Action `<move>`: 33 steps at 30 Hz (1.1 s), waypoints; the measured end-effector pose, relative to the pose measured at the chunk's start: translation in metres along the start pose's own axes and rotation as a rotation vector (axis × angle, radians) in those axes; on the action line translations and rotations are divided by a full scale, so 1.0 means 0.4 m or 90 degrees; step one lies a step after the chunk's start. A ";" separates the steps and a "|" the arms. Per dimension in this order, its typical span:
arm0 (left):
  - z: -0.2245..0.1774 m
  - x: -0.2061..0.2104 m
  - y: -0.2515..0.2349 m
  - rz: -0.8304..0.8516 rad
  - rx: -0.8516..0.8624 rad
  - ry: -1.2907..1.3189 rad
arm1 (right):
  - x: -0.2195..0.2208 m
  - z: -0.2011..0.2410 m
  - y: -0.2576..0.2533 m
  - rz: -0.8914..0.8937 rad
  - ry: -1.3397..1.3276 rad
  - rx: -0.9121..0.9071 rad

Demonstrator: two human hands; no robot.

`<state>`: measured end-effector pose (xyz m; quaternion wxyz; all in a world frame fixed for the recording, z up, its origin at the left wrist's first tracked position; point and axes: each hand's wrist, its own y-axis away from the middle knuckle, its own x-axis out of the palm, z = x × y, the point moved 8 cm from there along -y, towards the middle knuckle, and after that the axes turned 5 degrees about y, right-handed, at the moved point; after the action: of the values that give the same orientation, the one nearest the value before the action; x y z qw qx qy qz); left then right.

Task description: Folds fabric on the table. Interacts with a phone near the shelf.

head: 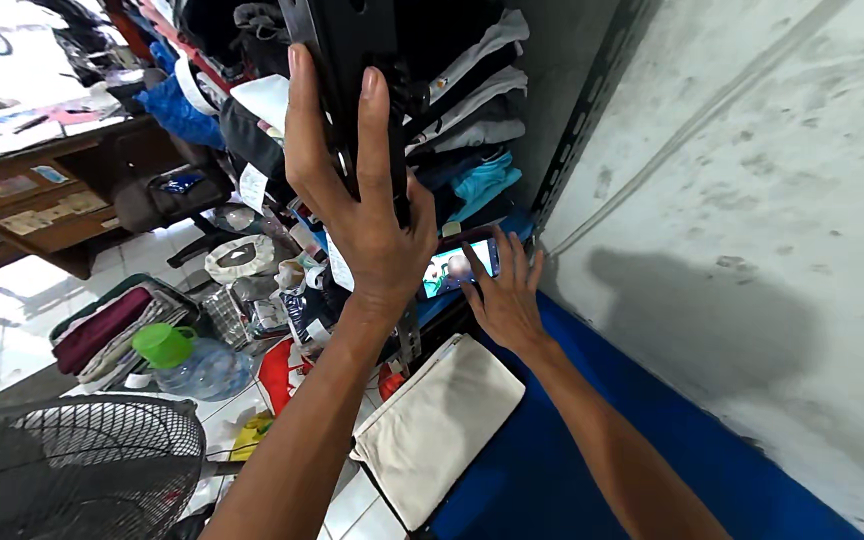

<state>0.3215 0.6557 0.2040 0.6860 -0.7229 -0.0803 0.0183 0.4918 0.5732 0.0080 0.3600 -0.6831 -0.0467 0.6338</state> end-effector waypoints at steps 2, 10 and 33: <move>0.000 0.000 -0.001 0.001 -0.003 -0.003 | 0.011 0.000 -0.001 0.017 0.004 -0.003; -0.002 0.000 0.000 0.004 0.010 -0.003 | 0.013 -0.005 0.082 0.046 0.003 -0.031; -0.003 0.000 -0.002 -0.003 0.016 -0.007 | 0.029 -0.013 0.036 -0.009 -0.091 0.005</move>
<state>0.3215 0.6546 0.2049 0.6948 -0.7138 -0.0858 0.0218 0.4931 0.5662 -0.0098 0.3627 -0.6344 -0.0747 0.6786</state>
